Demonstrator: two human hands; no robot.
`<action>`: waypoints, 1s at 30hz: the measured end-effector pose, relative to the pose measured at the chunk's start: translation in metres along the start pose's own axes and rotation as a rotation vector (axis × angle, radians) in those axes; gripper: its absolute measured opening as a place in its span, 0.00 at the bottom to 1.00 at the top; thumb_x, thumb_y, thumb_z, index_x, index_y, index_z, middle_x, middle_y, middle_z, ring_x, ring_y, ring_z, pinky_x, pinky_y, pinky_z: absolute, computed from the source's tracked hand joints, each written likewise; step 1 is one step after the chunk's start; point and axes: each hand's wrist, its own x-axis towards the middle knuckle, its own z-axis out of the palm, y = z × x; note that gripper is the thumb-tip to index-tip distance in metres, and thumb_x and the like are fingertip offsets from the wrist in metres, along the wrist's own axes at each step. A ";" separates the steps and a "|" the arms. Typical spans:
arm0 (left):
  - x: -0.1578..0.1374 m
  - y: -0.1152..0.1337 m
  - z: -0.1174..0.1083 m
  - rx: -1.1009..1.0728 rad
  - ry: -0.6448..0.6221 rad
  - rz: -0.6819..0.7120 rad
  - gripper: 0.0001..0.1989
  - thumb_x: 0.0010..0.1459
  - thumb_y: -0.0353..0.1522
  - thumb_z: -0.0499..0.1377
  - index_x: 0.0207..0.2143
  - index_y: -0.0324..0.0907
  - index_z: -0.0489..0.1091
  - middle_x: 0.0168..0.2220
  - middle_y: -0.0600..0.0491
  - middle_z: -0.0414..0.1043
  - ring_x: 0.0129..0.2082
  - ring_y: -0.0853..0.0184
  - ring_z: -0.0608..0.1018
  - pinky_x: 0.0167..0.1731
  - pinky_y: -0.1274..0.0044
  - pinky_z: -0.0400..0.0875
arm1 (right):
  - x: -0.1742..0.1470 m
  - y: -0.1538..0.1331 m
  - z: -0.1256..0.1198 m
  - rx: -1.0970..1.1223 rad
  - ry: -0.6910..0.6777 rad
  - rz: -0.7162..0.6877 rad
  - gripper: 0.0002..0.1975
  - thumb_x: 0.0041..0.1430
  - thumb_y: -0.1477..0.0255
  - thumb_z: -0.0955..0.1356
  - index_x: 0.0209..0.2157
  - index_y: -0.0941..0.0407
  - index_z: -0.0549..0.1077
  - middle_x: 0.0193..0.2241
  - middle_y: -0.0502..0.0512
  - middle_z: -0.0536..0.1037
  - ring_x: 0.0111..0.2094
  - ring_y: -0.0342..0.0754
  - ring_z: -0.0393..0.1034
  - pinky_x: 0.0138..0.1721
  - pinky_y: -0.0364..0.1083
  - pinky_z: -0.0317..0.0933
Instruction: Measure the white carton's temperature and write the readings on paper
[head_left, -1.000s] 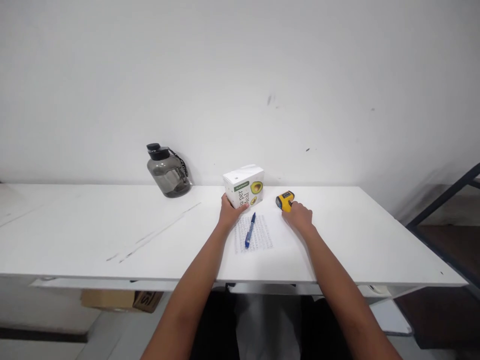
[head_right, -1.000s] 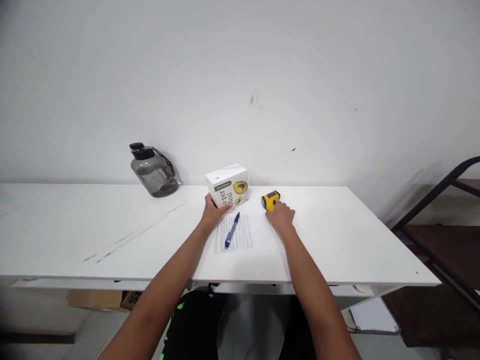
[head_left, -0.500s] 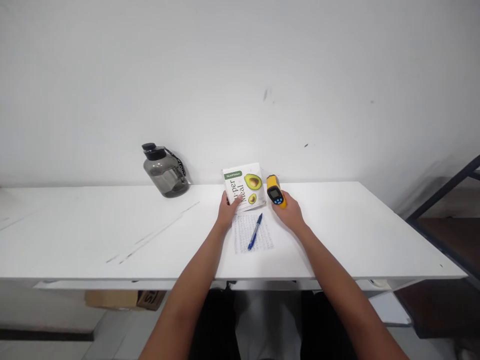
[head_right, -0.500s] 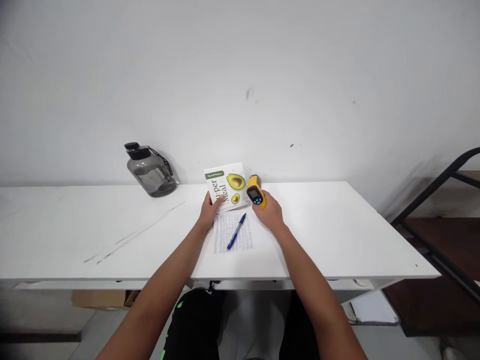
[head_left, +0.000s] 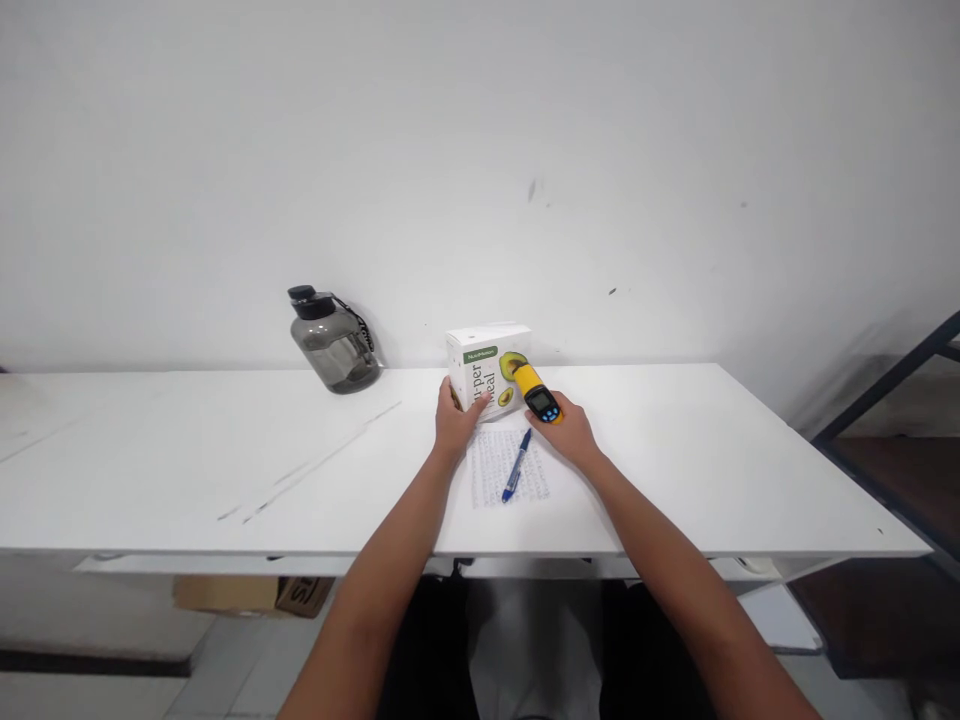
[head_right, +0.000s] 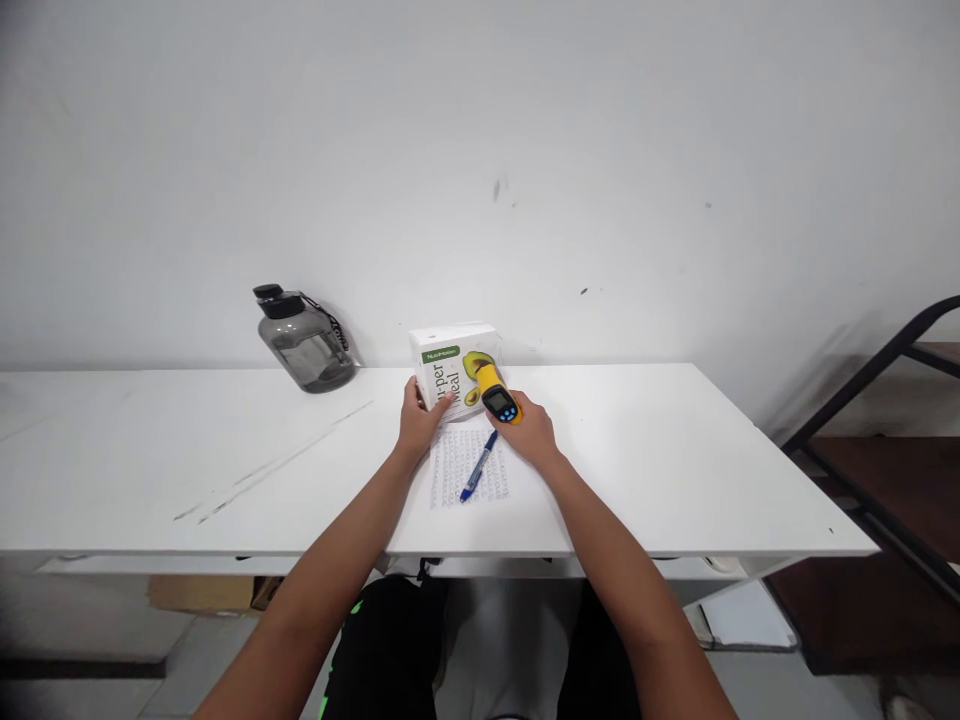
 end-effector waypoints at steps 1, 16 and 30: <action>0.000 0.000 -0.001 0.031 0.051 0.026 0.38 0.51 0.46 0.71 0.60 0.47 0.60 0.58 0.44 0.71 0.56 0.54 0.77 0.55 0.62 0.74 | 0.000 0.000 0.000 0.004 0.017 -0.009 0.23 0.53 0.55 0.72 0.49 0.49 0.75 0.36 0.50 0.82 0.37 0.51 0.75 0.40 0.49 0.66; -0.009 0.002 -0.005 0.107 0.071 0.250 0.41 0.51 0.48 0.70 0.62 0.44 0.59 0.55 0.43 0.72 0.51 0.53 0.78 0.49 0.62 0.76 | -0.006 0.000 0.003 0.148 -0.004 -0.283 0.25 0.51 0.55 0.73 0.47 0.54 0.77 0.36 0.55 0.83 0.36 0.54 0.78 0.39 0.50 0.71; -0.007 -0.002 -0.009 0.080 0.012 0.255 0.37 0.53 0.47 0.68 0.60 0.44 0.59 0.53 0.44 0.74 0.51 0.54 0.80 0.48 0.62 0.78 | -0.006 0.000 -0.002 0.113 0.021 -0.266 0.24 0.51 0.55 0.73 0.46 0.53 0.78 0.39 0.56 0.84 0.38 0.55 0.79 0.43 0.52 0.72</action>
